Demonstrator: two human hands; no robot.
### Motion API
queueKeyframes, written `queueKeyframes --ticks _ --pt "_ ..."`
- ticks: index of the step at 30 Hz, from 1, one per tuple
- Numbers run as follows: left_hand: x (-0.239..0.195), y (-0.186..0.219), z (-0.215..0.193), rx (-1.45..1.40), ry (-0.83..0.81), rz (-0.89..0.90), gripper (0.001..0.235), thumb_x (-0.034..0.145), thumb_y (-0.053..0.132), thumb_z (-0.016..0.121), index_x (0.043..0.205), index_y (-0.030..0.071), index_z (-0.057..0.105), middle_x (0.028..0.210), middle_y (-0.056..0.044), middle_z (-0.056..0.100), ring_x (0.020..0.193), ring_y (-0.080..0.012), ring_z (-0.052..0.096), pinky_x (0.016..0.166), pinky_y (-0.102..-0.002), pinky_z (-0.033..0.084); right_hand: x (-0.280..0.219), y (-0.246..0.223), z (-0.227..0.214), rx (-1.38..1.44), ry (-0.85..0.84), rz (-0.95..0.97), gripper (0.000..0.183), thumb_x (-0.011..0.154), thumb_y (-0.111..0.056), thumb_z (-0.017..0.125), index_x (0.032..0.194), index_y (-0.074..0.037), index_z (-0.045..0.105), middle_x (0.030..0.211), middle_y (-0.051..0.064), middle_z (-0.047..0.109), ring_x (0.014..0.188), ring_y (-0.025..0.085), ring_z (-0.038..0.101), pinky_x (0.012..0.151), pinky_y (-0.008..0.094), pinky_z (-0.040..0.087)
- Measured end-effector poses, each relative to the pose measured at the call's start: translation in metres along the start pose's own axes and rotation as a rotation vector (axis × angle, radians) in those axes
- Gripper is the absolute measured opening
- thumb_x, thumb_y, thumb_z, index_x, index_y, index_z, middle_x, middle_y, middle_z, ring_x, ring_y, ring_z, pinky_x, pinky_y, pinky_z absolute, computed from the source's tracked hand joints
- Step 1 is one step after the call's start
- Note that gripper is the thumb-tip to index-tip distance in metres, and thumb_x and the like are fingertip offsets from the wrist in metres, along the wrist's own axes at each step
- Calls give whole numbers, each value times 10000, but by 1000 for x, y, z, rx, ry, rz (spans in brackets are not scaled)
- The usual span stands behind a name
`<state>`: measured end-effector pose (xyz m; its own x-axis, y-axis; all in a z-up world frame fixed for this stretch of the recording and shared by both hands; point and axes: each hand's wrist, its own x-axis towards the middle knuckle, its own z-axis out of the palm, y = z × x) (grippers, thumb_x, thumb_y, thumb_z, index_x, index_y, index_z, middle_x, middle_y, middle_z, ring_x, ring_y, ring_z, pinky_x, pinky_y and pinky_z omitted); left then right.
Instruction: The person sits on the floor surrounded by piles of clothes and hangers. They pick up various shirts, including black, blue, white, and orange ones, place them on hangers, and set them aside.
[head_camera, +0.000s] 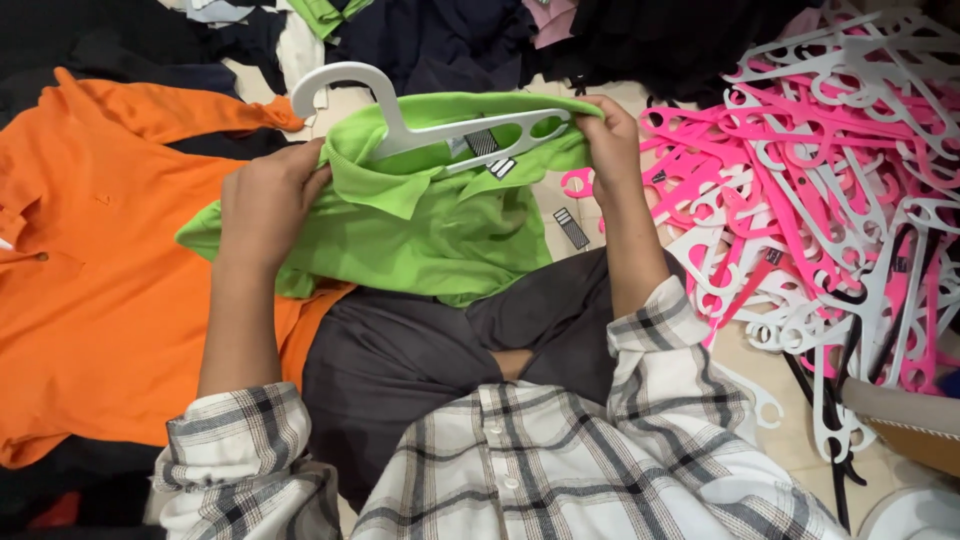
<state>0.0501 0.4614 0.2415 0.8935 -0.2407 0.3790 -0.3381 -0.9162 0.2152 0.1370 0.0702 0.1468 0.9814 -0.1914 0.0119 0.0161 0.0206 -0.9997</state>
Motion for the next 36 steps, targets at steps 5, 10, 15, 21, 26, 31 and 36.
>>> queueKeyframes --ticks 5,10,15,21,26,31,36 --pt "-9 -13 17 314 98 60 290 977 300 692 1263 277 740 939 58 701 661 -193 643 560 -333 479 -20 -17 -1 -109 0 -83 321 903 -13 525 1168 -78 695 956 60 673 780 118 617 698 222 537" --pt "-10 -15 14 -11 70 -69 246 980 231 730 1188 103 761 912 -68 747 638 -287 621 580 -395 442 -48 -55 -3 -504 -587 -363 567 832 -256 802 1352 -122 617 1268 63 509 1142 245 537 985 366 474" --pt "3 17 -2 -141 -2 21 168 929 215 753 1046 98 727 795 -28 689 601 -246 582 571 -378 426 -27 -48 1 -1044 -348 -797 726 871 -224 799 1507 -67 486 1249 222 576 1071 387 543 1008 478 392" --pt "8 21 22 -68 -82 106 231 1032 452 610 1093 243 687 756 -21 686 781 -343 710 699 -466 539 -35 -49 31 -1000 -484 -778 303 1095 -495 477 980 -246 606 793 -71 631 830 213 680 862 393 461" --pt "11 34 27 -92 -91 164 256 1024 455 613 1009 204 660 711 -47 664 754 -358 702 666 -464 531 2 -54 23 -666 -658 -470 185 1020 -190 568 1057 -137 741 869 94 735 891 311 684 877 460 487" --pt "11 50 29 -155 -134 196 259 989 452 635 967 196 666 698 -80 669 748 -376 707 669 -481 531 35 -81 38 -277 -529 -100 195 1033 -235 601 984 -163 775 773 -5 726 695 90 679 685 246 559" --pt "12 17 42 -249 -99 26 251 1051 511 568 1034 275 650 684 -24 639 777 -343 699 707 -436 524 -27 -165 21 -770 -584 -608 354 1003 -53 642 1335 63 604 1132 352 669 1084 567 619 911 646 487"
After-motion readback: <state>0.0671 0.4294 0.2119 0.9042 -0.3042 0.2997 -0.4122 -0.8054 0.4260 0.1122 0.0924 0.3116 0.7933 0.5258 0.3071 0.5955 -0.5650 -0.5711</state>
